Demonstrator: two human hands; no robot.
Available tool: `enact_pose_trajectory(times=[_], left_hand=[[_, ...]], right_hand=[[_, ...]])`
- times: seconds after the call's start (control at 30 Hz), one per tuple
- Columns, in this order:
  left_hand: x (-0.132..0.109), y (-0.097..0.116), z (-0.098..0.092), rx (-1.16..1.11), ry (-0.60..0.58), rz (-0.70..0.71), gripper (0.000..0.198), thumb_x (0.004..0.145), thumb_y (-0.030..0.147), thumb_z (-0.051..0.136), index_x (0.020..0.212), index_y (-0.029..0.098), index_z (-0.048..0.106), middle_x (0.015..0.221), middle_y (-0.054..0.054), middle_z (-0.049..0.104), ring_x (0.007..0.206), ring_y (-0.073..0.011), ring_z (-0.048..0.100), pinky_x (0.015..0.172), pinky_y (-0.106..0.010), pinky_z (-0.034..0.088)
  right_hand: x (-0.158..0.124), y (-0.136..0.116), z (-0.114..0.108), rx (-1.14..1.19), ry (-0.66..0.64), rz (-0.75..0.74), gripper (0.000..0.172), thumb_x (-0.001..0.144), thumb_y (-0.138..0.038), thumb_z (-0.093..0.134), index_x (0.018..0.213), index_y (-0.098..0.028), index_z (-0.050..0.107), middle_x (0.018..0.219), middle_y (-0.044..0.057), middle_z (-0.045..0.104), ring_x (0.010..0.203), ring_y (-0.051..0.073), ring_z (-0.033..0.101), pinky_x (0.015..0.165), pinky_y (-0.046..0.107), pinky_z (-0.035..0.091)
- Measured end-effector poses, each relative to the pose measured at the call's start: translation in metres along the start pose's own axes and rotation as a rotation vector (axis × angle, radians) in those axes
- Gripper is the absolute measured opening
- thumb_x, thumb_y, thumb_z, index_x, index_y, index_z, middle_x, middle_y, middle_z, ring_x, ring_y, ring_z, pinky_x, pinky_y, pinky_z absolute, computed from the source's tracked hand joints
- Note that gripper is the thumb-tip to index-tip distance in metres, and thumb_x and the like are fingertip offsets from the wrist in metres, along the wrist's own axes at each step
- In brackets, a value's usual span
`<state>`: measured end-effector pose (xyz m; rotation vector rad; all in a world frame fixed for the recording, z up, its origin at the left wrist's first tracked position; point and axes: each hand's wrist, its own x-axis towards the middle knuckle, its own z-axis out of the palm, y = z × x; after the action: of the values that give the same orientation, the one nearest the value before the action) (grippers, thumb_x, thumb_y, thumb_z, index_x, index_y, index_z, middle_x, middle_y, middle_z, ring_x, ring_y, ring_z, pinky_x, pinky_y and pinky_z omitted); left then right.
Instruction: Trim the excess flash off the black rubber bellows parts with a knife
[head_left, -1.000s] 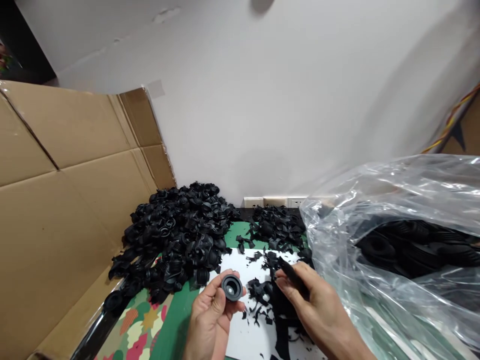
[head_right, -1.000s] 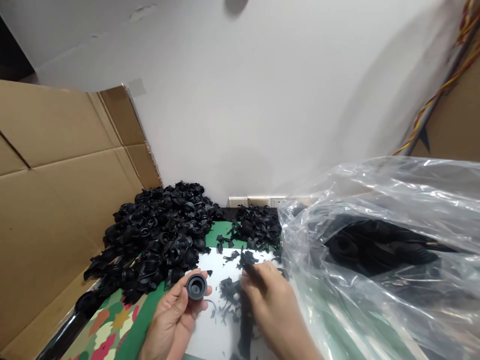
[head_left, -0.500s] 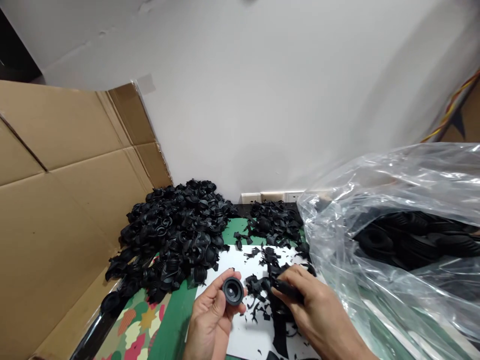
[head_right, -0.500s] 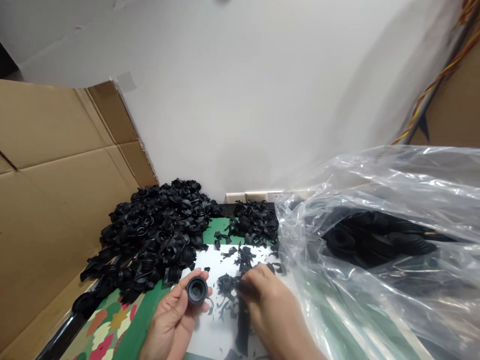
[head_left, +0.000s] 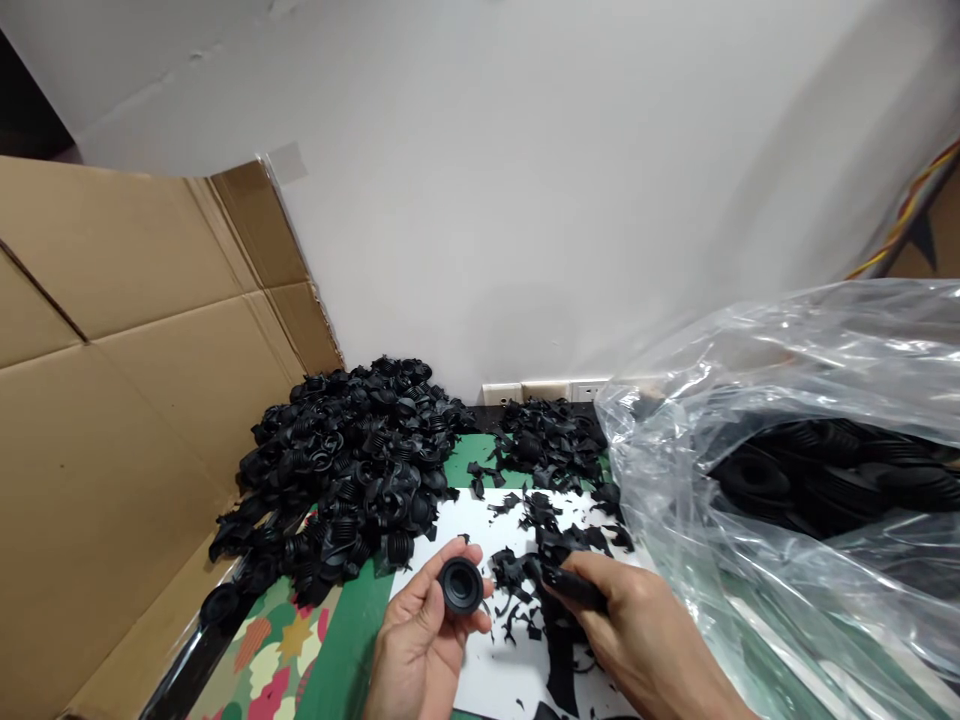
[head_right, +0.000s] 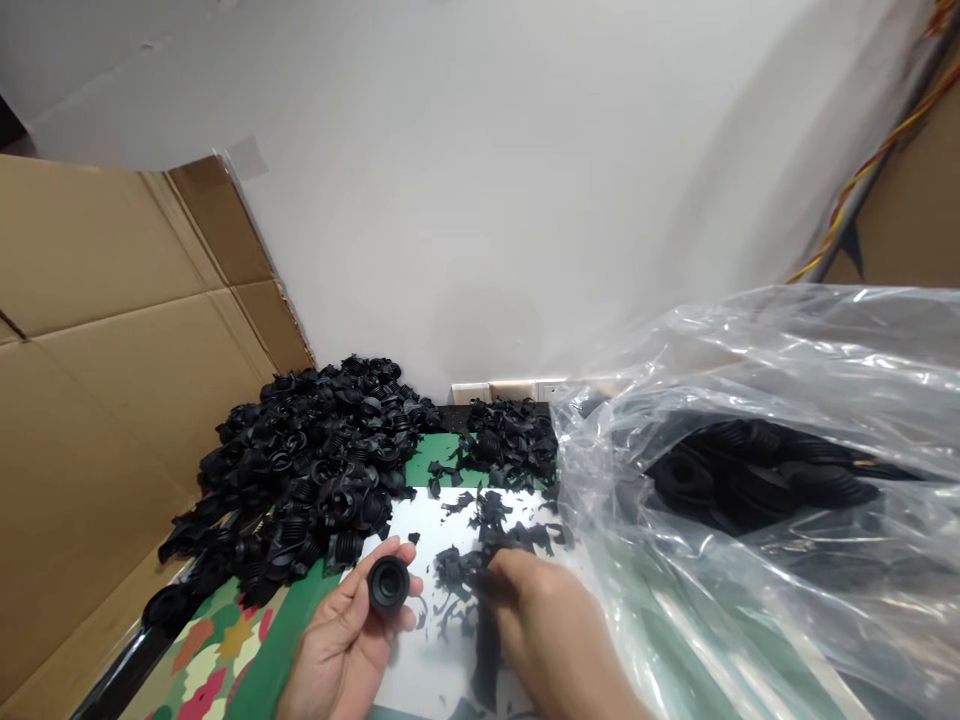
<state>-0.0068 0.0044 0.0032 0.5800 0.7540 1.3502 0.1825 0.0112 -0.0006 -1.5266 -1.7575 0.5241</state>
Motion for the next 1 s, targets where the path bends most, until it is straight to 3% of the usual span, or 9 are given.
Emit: enact_pose_trajectory(times=[0.1, 0.17, 0.23, 0.37, 0.57, 0.8, 0.9, 1.0], left_hand=[[0.000, 0.000, -0.001, -0.001, 0.004, 0.002, 0.024, 0.073, 0.020, 0.066, 0.095, 0.013, 0.073, 0.102, -0.017, 0.070, 0.077, -0.0228, 0.064, 0.060, -0.028, 0.050], [0.000, 0.000, -0.001, 0.001, 0.005, -0.001, 0.024, 0.073, 0.020, 0.066, 0.095, 0.013, 0.073, 0.102, -0.017, 0.070, 0.077, -0.0233, 0.064, 0.059, -0.028, 0.050], [-0.001, 0.001, -0.001, 0.000, 0.001, -0.003, 0.024, 0.073, 0.020, 0.066, 0.095, 0.013, 0.073, 0.102, -0.017, 0.070, 0.077, -0.0234, 0.064, 0.059, -0.028, 0.049], [0.000, 0.001, 0.000, -0.008, -0.017, -0.009, 0.024, 0.074, 0.020, 0.066, 0.096, 0.013, 0.073, 0.100, -0.016, 0.070, 0.076, -0.0225, 0.064, 0.058, -0.027, 0.049], [-0.001, 0.000, -0.001, -0.022, -0.029, -0.015, 0.024, 0.074, 0.020, 0.065, 0.095, 0.013, 0.073, 0.099, -0.017, 0.071, 0.075, -0.0227, 0.064, 0.057, -0.027, 0.049], [-0.007, 0.005, 0.004, -0.003, -0.047, -0.063, 0.022, 0.074, 0.018, 0.065, 0.094, 0.013, 0.073, 0.097, -0.017, 0.071, 0.074, -0.0229, 0.065, 0.057, -0.027, 0.048], [-0.007, 0.005, 0.005, 0.013, -0.039, -0.060, 0.023, 0.073, 0.021, 0.068, 0.094, 0.013, 0.073, 0.097, -0.017, 0.072, 0.074, -0.0228, 0.065, 0.056, -0.026, 0.047], [-0.007, 0.004, 0.005, 0.035, -0.026, -0.059, 0.026, 0.070, 0.023, 0.071, 0.093, 0.013, 0.074, 0.097, -0.017, 0.072, 0.073, -0.0227, 0.065, 0.055, -0.026, 0.046]], right_hand=[[-0.002, 0.000, 0.004, 0.043, 0.085, -0.001, 0.027, 0.069, -0.012, 0.042, 0.077, -0.026, 0.063, 0.070, 0.001, 0.069, 0.064, 0.021, 0.065, 0.054, 0.029, 0.047], [-0.003, -0.002, 0.005, 0.097, 0.136, -0.036, 0.045, 0.064, -0.008, 0.039, 0.099, -0.028, 0.060, 0.091, 0.001, 0.067, 0.072, 0.020, 0.065, 0.057, 0.029, 0.049], [-0.003, -0.002, 0.004, 0.130, 0.149, -0.064, 0.049, 0.063, -0.006, 0.038, 0.103, -0.028, 0.056, 0.101, 0.002, 0.062, 0.074, 0.019, 0.064, 0.058, 0.029, 0.050], [0.001, 0.000, -0.003, 0.182, 0.118, -0.086, 0.012, 0.079, -0.020, 0.046, 0.082, -0.022, 0.057, 0.083, 0.005, 0.058, 0.075, 0.021, 0.060, 0.064, 0.031, 0.049], [0.004, 0.004, -0.012, 0.342, 0.100, -0.016, 0.023, 0.085, -0.038, 0.045, 0.081, -0.022, 0.061, 0.080, 0.005, 0.060, 0.077, 0.021, 0.058, 0.065, 0.030, 0.048], [0.000, -0.003, -0.021, 0.432, 0.148, 0.002, 0.032, 0.084, -0.048, 0.044, 0.090, -0.025, 0.066, 0.098, 0.006, 0.063, 0.095, 0.026, 0.057, 0.077, 0.035, 0.048], [-0.001, -0.007, -0.024, 0.459, 0.147, 0.052, 0.035, 0.083, -0.051, 0.044, 0.087, -0.025, 0.067, 0.091, 0.006, 0.065, 0.087, 0.025, 0.060, 0.072, 0.033, 0.049], [-0.002, -0.012, -0.023, 0.562, 0.065, 0.143, 0.040, 0.082, -0.055, 0.042, 0.084, -0.022, 0.064, 0.068, 0.003, 0.062, 0.058, 0.018, 0.057, 0.052, 0.027, 0.047]])
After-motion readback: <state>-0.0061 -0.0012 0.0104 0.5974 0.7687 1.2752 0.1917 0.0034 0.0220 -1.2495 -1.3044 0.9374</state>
